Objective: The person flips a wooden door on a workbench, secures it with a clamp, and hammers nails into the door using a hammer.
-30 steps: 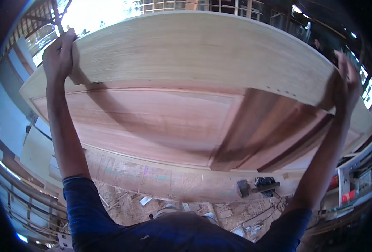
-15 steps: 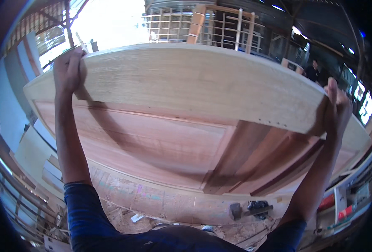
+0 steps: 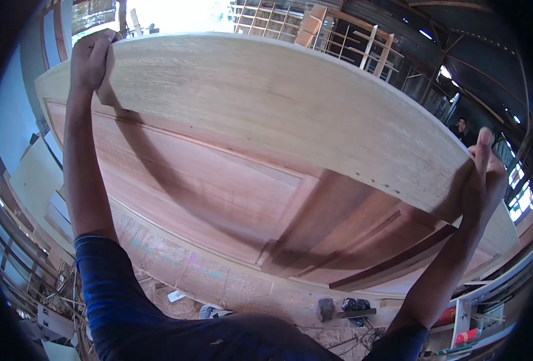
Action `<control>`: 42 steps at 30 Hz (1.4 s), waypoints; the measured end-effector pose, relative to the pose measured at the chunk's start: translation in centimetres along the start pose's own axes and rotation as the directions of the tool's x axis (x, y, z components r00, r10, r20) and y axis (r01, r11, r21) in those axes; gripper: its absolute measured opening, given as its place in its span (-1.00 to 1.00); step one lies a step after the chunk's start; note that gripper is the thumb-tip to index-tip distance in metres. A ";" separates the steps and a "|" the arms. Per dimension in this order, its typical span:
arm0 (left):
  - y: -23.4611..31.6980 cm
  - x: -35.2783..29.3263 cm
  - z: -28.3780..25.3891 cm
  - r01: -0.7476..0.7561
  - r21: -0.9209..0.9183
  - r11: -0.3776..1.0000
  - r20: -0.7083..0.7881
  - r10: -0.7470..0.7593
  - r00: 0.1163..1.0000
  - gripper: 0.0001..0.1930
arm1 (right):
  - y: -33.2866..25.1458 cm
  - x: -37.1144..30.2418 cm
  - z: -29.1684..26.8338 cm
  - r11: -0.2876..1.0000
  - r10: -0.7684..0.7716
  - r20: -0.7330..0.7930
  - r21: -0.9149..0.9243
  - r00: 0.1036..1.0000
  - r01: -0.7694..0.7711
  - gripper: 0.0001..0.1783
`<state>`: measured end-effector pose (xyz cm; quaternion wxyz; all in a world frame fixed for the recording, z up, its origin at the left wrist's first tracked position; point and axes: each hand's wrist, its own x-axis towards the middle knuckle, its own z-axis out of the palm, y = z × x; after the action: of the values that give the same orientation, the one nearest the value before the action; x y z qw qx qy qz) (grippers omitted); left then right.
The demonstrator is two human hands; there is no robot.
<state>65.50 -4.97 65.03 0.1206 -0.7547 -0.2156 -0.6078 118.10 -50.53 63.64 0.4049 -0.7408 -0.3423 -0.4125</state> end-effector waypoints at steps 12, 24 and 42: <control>-21.8 0.3 -5.9 0.204 -0.014 0.979 0.039 -0.203 0.978 -0.54 | -19.7 -2.8 9.1 0.998 -0.039 0.018 -0.045 0.999 0.040 0.07; -28.0 -0.7 -5.4 0.160 0.180 0.971 -0.004 -0.162 0.987 -0.54 | -25.4 -5.0 15.5 0.997 -0.075 -0.002 -0.025 0.997 0.075 0.08; -26.4 -0.2 -4.7 0.252 0.319 0.914 0.001 -0.267 0.964 -0.36 | -22.5 -4.8 17.8 0.996 -0.072 -0.078 -0.048 0.994 0.069 -0.29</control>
<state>48.96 16.07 63.81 0.1533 -0.7037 -0.4109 -0.5590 103.08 -25.75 60.62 0.3865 -0.7202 -0.3423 -0.4635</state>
